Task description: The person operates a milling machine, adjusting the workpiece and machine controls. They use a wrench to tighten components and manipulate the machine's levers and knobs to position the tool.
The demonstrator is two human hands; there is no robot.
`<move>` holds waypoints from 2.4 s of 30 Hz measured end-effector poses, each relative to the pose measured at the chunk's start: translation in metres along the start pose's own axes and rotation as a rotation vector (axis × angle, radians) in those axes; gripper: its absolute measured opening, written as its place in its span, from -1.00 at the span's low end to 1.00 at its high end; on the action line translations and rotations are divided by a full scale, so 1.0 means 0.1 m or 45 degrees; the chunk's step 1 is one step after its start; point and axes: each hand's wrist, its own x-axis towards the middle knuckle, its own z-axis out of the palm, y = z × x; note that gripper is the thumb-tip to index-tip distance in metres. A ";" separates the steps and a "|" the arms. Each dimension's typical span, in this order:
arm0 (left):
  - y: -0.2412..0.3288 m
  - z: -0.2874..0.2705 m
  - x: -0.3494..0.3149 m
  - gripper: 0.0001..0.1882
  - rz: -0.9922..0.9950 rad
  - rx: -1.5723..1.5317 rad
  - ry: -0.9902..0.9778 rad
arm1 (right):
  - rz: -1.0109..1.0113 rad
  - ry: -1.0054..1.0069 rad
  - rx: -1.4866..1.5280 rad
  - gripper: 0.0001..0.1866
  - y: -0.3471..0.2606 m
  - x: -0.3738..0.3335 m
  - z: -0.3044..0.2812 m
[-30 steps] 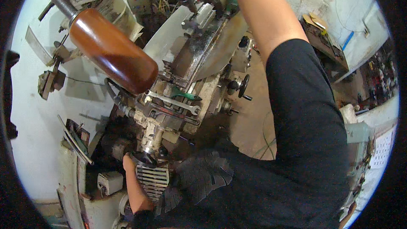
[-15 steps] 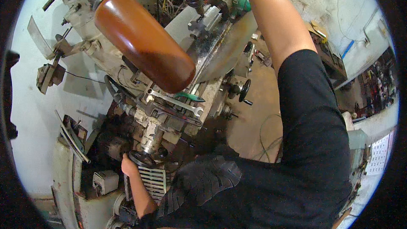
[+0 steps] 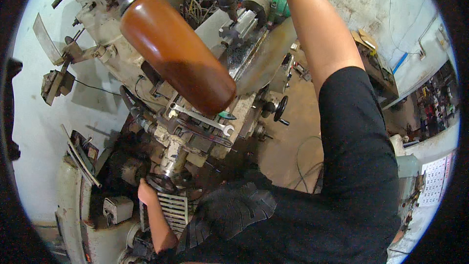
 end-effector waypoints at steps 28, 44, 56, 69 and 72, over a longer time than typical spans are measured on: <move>-0.20 0.33 0.11 -0.70 0.014 -0.085 0.020 | 0.016 -0.204 0.244 -0.46 -0.12 -0.15 -0.24; -0.19 0.24 -0.22 -0.64 0.020 0.051 -0.427 | -0.020 -0.186 0.101 -0.50 -0.11 -0.15 -0.27; -0.21 0.21 0.31 -0.74 -0.018 -0.050 -0.461 | -0.035 -0.207 0.054 -0.53 -0.11 -0.23 -0.30; -0.25 0.52 0.51 -0.71 -0.102 -0.199 -0.415 | -0.043 -0.199 0.009 -0.56 -0.09 -0.27 -0.33; -0.27 0.29 -0.03 -0.67 0.021 0.025 -0.558 | -0.043 -0.195 -0.005 -0.57 -0.12 -0.26 -0.33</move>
